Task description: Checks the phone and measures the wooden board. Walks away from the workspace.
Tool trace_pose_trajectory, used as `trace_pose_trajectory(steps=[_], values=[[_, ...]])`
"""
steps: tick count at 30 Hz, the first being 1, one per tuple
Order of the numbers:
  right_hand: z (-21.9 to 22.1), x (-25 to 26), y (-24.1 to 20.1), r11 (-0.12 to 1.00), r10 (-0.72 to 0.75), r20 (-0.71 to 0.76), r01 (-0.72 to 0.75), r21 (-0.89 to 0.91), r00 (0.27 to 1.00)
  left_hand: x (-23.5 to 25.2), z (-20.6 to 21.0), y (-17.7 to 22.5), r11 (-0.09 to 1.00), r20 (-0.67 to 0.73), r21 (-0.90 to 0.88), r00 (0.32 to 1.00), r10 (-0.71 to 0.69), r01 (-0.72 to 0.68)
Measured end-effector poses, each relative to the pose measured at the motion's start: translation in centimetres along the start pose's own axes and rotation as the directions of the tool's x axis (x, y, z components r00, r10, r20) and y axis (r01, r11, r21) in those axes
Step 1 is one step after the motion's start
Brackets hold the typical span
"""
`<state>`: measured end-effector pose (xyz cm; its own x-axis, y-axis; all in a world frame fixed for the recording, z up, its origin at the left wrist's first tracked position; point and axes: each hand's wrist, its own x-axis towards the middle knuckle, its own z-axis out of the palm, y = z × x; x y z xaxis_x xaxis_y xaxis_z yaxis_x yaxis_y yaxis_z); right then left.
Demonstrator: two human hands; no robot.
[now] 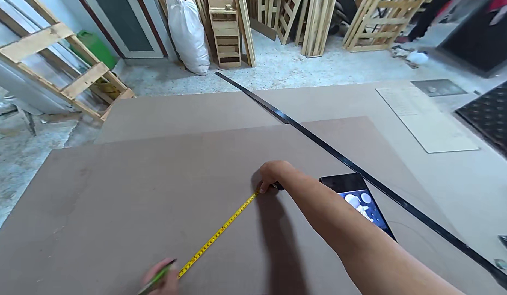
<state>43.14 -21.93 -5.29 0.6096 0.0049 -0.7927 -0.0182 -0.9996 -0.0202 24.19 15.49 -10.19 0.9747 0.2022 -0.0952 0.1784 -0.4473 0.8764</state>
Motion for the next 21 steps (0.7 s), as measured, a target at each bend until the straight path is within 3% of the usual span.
trace_pose_trajectory(steps=[2,4,7,14,21], values=[[0.0,0.0,0.0,1.0,0.008,-0.012,-0.007,0.029,1.0,0.1,6.9,2.0,0.992,0.106,-0.075,0.989,0.105,-0.097],[-0.4,-0.6,-0.2,0.999,0.022,-0.001,-0.022,0.05,1.0,0.5,12.9,4.5,0.985,0.141,-0.034,0.975,0.17,-0.167],[-0.2,-1.1,0.0,0.998,0.004,0.009,-0.005,0.062,1.0,1.9,18.3,6.8,0.973,0.128,0.045,0.967,0.218,-0.225],[0.2,0.1,0.5,0.999,-0.047,0.001,0.047,0.013,0.999,2.8,20.2,7.0,0.962,0.028,0.041,0.963,0.269,-0.27],[0.3,0.0,0.6,0.998,-0.06,-0.013,0.06,0.006,0.998,2.6,20.3,7.0,0.959,0.055,0.098,0.964,0.262,-0.266]])
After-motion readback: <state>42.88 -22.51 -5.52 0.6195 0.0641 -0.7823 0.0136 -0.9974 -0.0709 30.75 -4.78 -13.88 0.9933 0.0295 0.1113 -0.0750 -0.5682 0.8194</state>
